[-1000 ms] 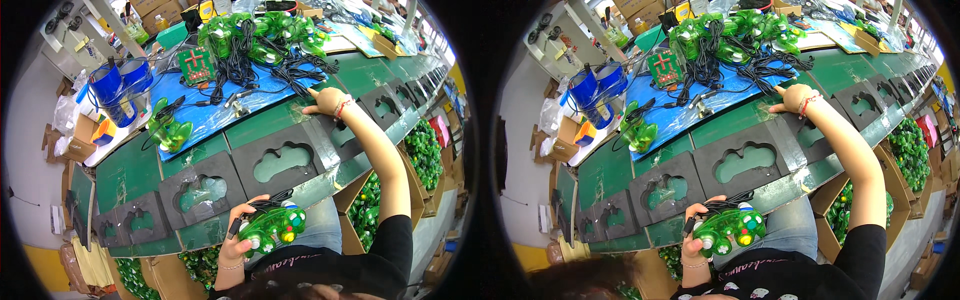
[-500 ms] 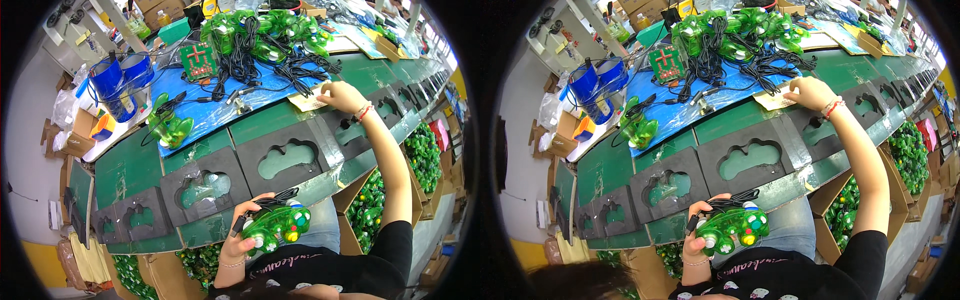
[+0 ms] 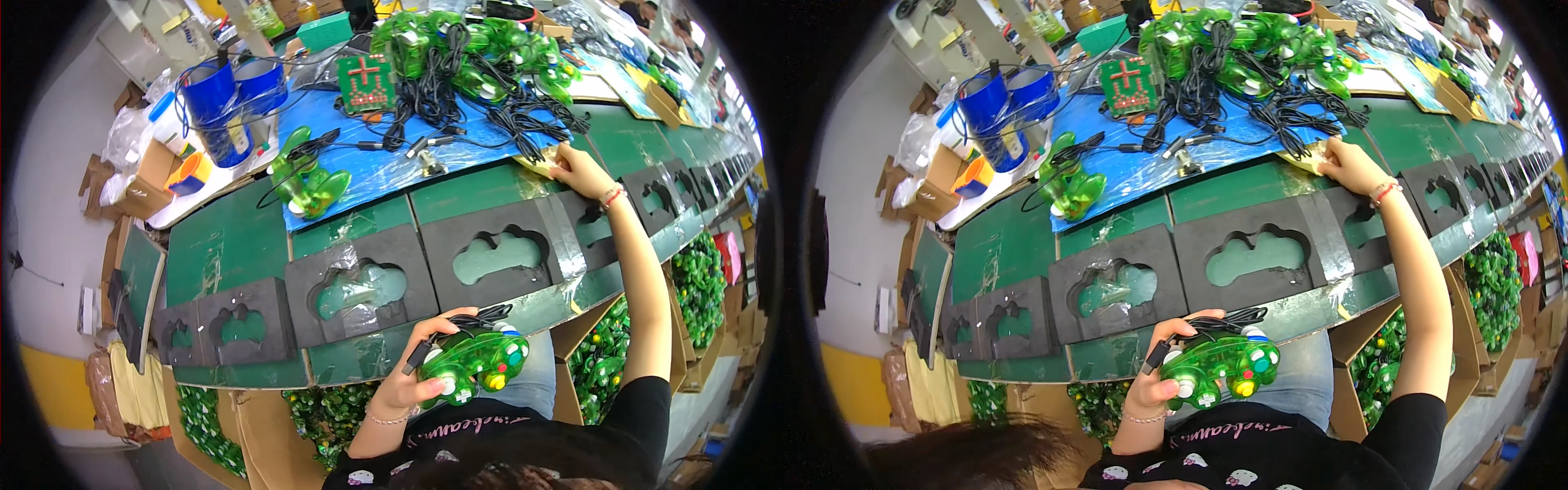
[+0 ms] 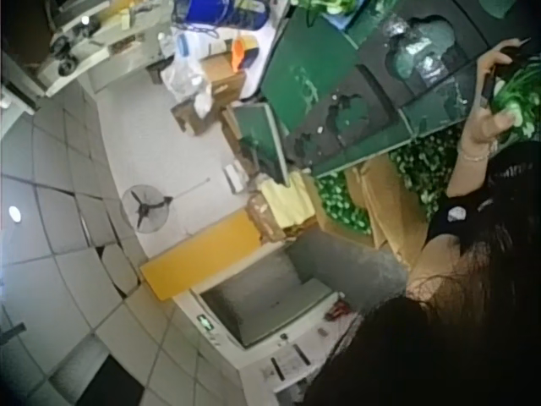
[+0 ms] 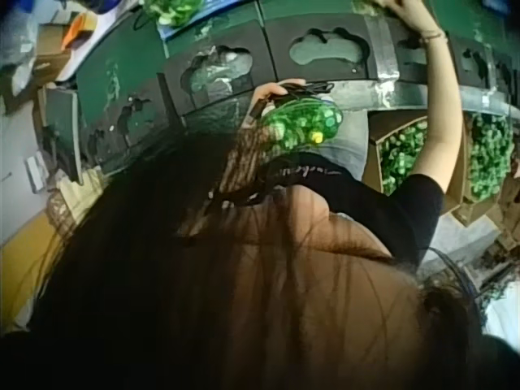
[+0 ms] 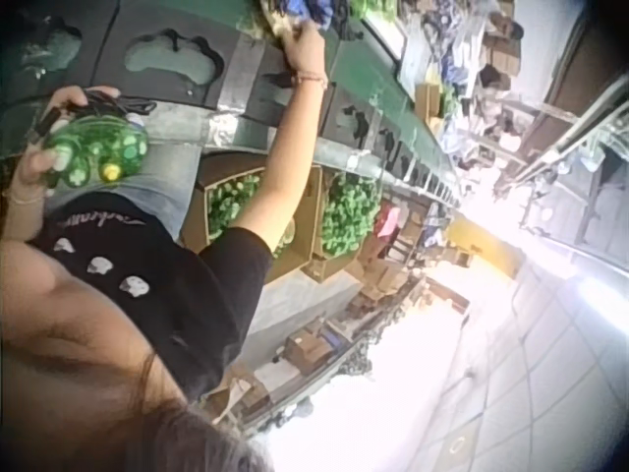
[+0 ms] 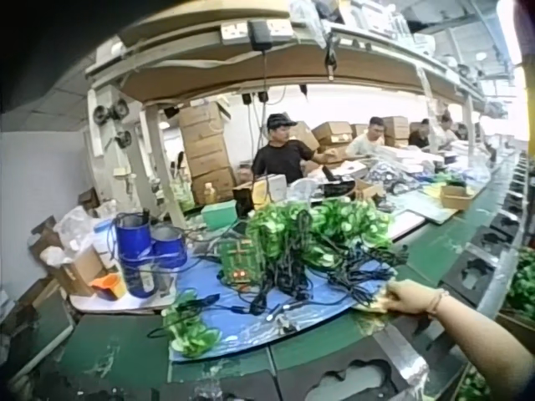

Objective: The person tests game controllers by picking them up, plugging their cable connectors into a testing port on the workstation, and pressing the buttons and joysticks.

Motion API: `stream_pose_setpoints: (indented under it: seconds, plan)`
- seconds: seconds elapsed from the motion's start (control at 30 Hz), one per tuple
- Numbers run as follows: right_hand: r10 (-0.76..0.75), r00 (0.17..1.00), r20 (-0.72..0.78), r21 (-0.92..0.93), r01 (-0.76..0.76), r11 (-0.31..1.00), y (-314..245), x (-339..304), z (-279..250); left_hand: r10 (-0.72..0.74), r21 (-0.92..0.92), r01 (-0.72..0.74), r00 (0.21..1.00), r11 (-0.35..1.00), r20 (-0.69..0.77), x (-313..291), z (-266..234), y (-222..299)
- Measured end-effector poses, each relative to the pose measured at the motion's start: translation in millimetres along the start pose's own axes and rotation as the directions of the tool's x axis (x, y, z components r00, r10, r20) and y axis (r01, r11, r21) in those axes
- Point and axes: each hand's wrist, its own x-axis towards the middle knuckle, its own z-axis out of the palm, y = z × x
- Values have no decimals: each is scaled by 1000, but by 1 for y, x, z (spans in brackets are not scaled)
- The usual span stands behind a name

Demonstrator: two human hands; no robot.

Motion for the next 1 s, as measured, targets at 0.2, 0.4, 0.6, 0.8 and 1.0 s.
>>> stream_pose_setpoints:
  seconds: [0.2,0.4,0.6,0.8,1.0]
  plan:
    - [-67,998,2,-133,67,989,-51,-42,-39,-54,-36,54,999,998,5,-2,2,2]
    - [-351,936,-31,-84,348,934,-126,-92,-48,-72,-66,74,997,995,22,1,-2,-3]
    - [-562,822,93,-272,564,779,-146,-120,5,-78,-29,83,986,996,144,2,-3,-4]
    - [-471,872,-134,-188,444,876,-143,-116,-16,-120,147,69,920,987,372,7,-12,-7]
    - [-447,892,-61,25,449,893,-133,-126,18,-255,383,51,826,922,503,20,-7,-6]
